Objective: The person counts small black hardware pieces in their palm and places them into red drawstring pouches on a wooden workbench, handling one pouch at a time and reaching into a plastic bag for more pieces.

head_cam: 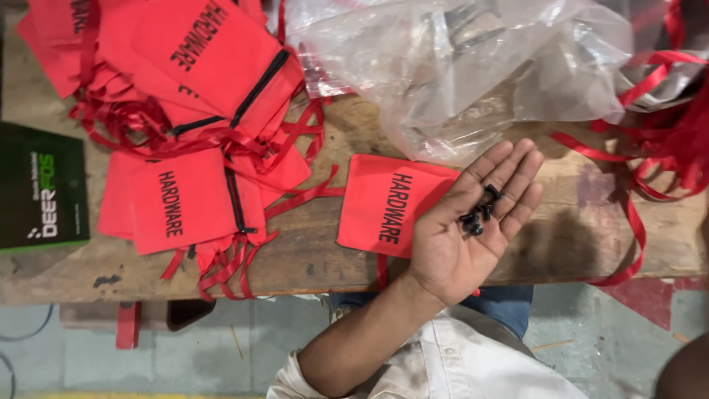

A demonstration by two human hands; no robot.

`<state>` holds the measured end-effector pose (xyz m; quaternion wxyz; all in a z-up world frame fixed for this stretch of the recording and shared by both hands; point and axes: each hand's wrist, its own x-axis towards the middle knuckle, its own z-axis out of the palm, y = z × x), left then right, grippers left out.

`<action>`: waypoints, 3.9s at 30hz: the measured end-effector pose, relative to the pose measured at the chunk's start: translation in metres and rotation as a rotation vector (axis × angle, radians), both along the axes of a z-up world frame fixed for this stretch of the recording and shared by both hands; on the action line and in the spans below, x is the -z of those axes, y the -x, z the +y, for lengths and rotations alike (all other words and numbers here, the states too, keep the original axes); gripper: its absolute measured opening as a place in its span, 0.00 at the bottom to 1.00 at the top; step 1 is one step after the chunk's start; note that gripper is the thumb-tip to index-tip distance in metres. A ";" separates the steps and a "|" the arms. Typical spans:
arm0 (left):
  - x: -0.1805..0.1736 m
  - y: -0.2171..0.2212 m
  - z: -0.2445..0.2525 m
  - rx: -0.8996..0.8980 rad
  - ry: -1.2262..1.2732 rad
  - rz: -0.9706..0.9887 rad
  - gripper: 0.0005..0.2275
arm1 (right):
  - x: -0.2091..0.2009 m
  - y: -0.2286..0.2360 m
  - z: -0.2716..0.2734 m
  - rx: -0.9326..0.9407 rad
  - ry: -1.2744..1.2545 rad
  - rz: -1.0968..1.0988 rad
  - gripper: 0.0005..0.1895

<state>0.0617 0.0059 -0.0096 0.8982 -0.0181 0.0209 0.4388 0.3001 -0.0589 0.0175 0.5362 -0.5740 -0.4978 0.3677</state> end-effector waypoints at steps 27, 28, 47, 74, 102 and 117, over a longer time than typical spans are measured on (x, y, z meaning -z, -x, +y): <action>-0.010 0.013 0.001 -0.520 -0.274 0.593 0.13 | 0.045 0.138 0.036 -0.092 0.272 1.601 0.36; -0.011 0.012 0.000 -0.494 -0.315 0.638 0.14 | 0.053 0.137 0.031 -0.183 0.217 1.739 0.35; 0.006 0.073 0.005 -0.495 -0.029 0.332 0.13 | 0.022 0.138 0.044 -0.182 0.246 1.500 0.45; 0.014 0.066 -0.003 -0.214 -0.094 0.166 0.25 | 0.061 0.124 0.033 -0.127 0.241 1.379 0.44; 0.010 0.032 -0.004 -0.213 -0.174 0.241 0.19 | 0.095 0.120 0.017 -0.188 0.167 1.598 0.17; 0.015 0.019 -0.004 -0.263 -0.157 0.295 0.13 | 0.092 0.123 0.019 -0.197 0.138 1.631 0.13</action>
